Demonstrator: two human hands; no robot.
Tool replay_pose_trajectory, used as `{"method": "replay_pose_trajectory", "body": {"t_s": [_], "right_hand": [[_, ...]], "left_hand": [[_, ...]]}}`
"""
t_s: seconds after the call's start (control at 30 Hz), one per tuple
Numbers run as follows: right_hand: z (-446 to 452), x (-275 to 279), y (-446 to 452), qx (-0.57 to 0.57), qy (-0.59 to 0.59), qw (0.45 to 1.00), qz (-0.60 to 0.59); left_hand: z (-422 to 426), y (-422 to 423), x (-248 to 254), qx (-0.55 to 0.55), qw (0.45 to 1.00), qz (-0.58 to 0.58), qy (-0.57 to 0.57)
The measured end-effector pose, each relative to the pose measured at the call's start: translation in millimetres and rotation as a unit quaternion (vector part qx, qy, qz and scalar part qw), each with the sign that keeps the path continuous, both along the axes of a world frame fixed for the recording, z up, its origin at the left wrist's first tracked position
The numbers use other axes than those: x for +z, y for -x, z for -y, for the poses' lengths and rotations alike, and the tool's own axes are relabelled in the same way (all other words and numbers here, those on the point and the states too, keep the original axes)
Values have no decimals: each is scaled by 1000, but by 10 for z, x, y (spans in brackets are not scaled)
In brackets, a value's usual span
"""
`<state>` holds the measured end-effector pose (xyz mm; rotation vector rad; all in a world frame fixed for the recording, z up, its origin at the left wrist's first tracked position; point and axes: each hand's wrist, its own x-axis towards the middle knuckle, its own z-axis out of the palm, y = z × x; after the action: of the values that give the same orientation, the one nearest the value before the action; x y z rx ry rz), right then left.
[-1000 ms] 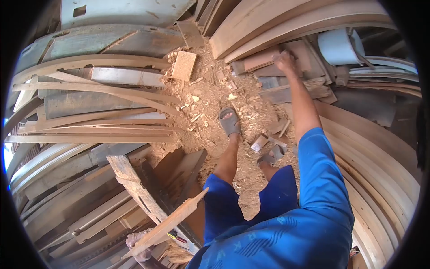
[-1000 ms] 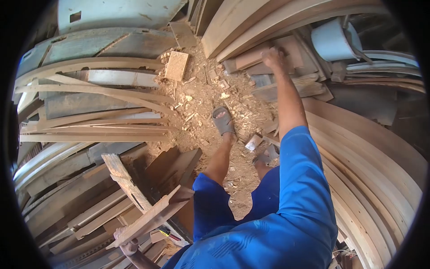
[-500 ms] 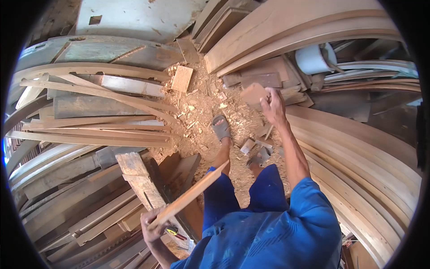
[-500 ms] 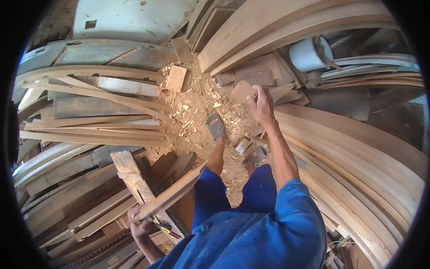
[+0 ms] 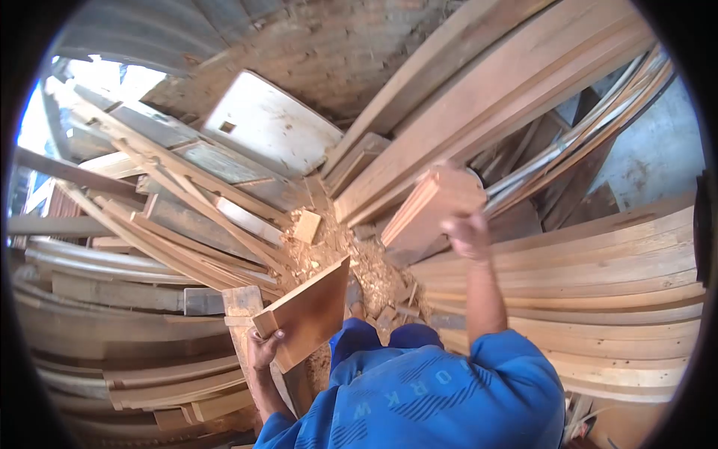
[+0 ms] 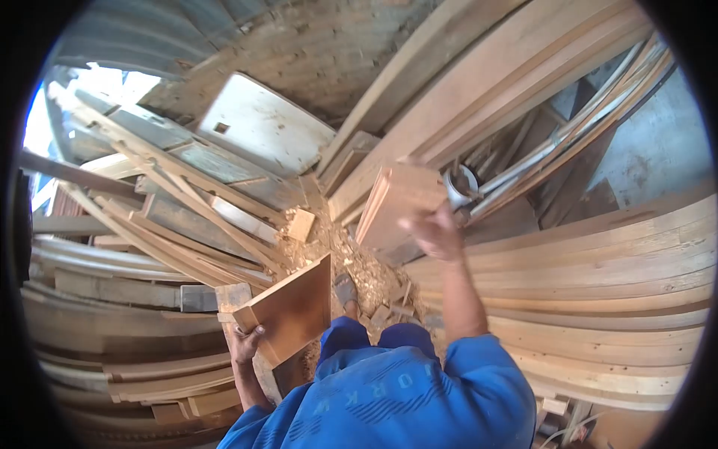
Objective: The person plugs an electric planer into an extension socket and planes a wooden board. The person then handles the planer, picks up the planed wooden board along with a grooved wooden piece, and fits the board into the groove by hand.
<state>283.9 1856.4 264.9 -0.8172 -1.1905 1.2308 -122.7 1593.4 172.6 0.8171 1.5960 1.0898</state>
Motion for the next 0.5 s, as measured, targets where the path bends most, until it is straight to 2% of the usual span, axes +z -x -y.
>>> {"method": "replay_pose_trajectory", "body": {"t_s": [0.03,0.1,0.13,0.17,0.2,0.27,0.33,0.4,0.5], "right_hand": [[15,-110,113,-14,13,1000,-17],[10,-191,342,-12,6,999,-35],[49,-286,373,37,68,989,-123],[124,-386,359,83,132,966,-205],[229,-395,324,127,195,931,-282],[488,-123,227,228,169,898,-336],[754,144,77,321,138,847,-401],[960,237,-100,368,141,817,-422],[1188,338,-299,417,133,783,-442]], "left_hand": [[177,64,-4,-4,1000,-28,12],[461,-113,240,51,997,-28,-47],[602,-221,337,73,994,-24,-74],[838,-305,419,110,993,-26,-39],[986,-439,544,132,988,-43,-72],[1300,-782,777,174,973,-70,-134],[1782,-857,635,198,968,-22,-150],[2192,-1071,599,232,960,15,-155],[2551,-1535,638,270,946,5,-178]]}}
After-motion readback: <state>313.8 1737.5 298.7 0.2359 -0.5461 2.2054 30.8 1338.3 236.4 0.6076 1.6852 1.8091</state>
